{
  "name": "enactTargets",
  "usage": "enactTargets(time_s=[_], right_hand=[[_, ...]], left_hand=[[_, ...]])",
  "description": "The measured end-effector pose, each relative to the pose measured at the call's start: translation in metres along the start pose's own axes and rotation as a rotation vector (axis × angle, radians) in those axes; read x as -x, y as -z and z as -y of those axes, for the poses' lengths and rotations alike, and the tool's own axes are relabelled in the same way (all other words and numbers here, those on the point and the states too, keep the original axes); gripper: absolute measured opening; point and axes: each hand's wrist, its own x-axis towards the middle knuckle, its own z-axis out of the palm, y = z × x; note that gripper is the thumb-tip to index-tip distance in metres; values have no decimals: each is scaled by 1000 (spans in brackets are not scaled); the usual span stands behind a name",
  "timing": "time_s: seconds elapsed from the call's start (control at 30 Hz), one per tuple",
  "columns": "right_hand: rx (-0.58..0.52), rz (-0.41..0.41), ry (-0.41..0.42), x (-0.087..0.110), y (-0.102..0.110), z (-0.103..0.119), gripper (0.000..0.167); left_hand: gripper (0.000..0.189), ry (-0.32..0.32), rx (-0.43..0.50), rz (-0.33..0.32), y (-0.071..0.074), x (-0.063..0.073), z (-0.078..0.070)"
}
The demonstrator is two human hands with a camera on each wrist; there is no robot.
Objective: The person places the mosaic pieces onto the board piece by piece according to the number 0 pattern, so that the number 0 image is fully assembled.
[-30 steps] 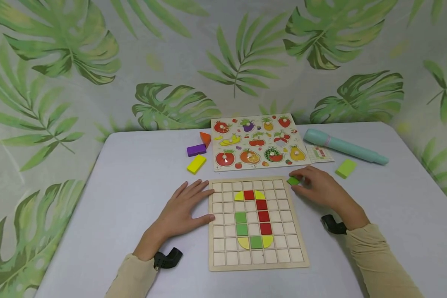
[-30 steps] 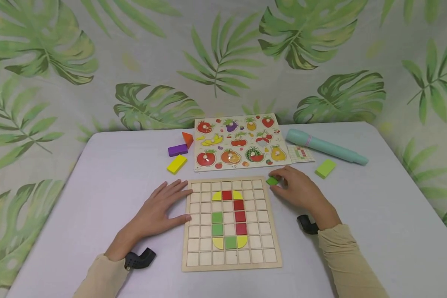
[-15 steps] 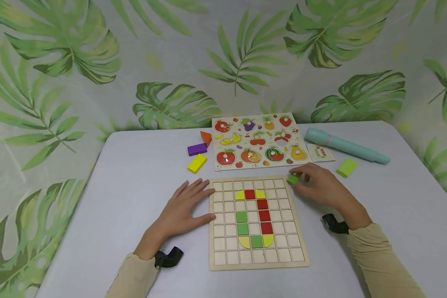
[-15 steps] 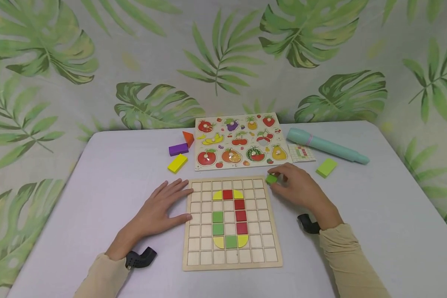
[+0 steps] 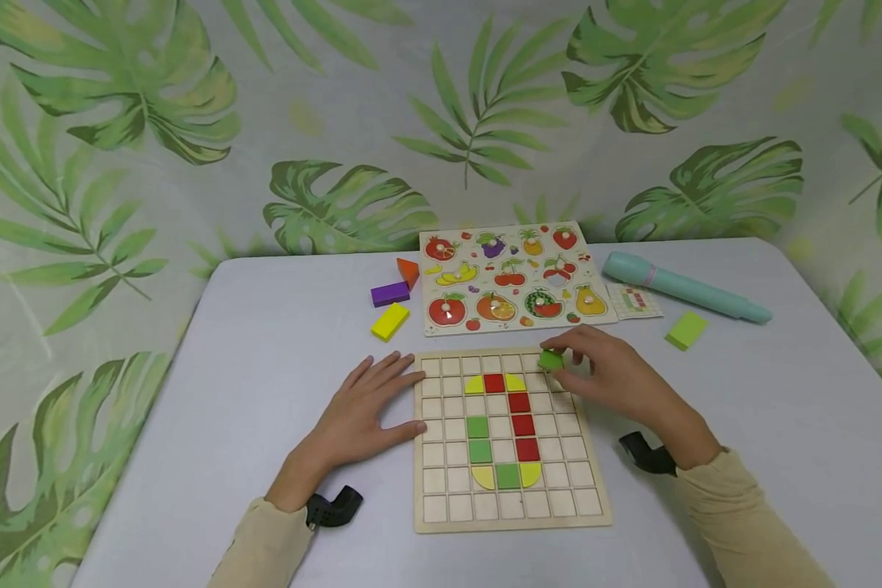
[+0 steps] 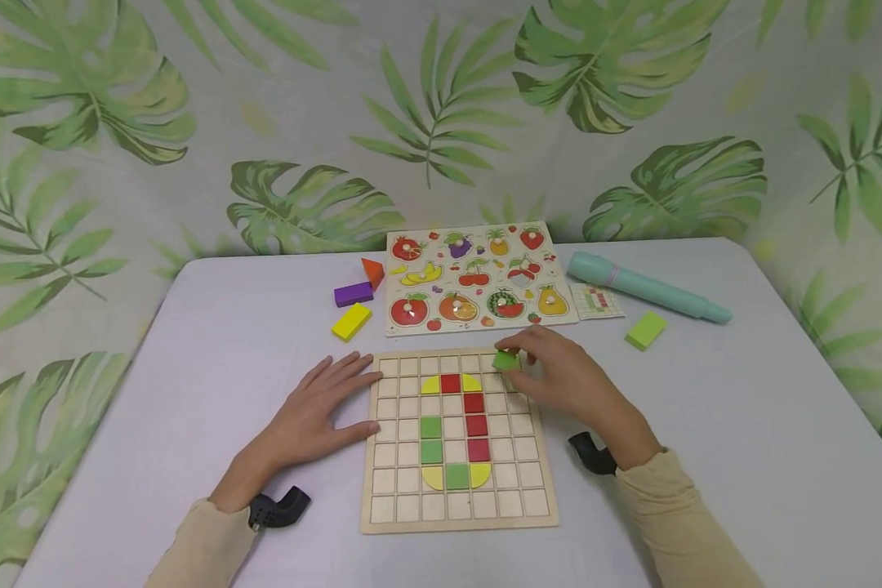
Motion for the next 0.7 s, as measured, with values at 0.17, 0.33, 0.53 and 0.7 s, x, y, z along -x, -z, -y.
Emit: enactTargets(time_s=[0.17,0.33,0.53,0.7], right_hand=[[-29,9,46,-3,-9,15,36],[-32,45,81,-9,-19,30,33],[-4,109,76,-16,-35,46,30],[19,150,117,-20,-47,54,30]], left_hand=[[74,1,-1,1,0,0,0],[74,4,-3,5,1,0,0],[74,9,2,9,2,0,-2],[74,3,-6,8,3,0,-2]])
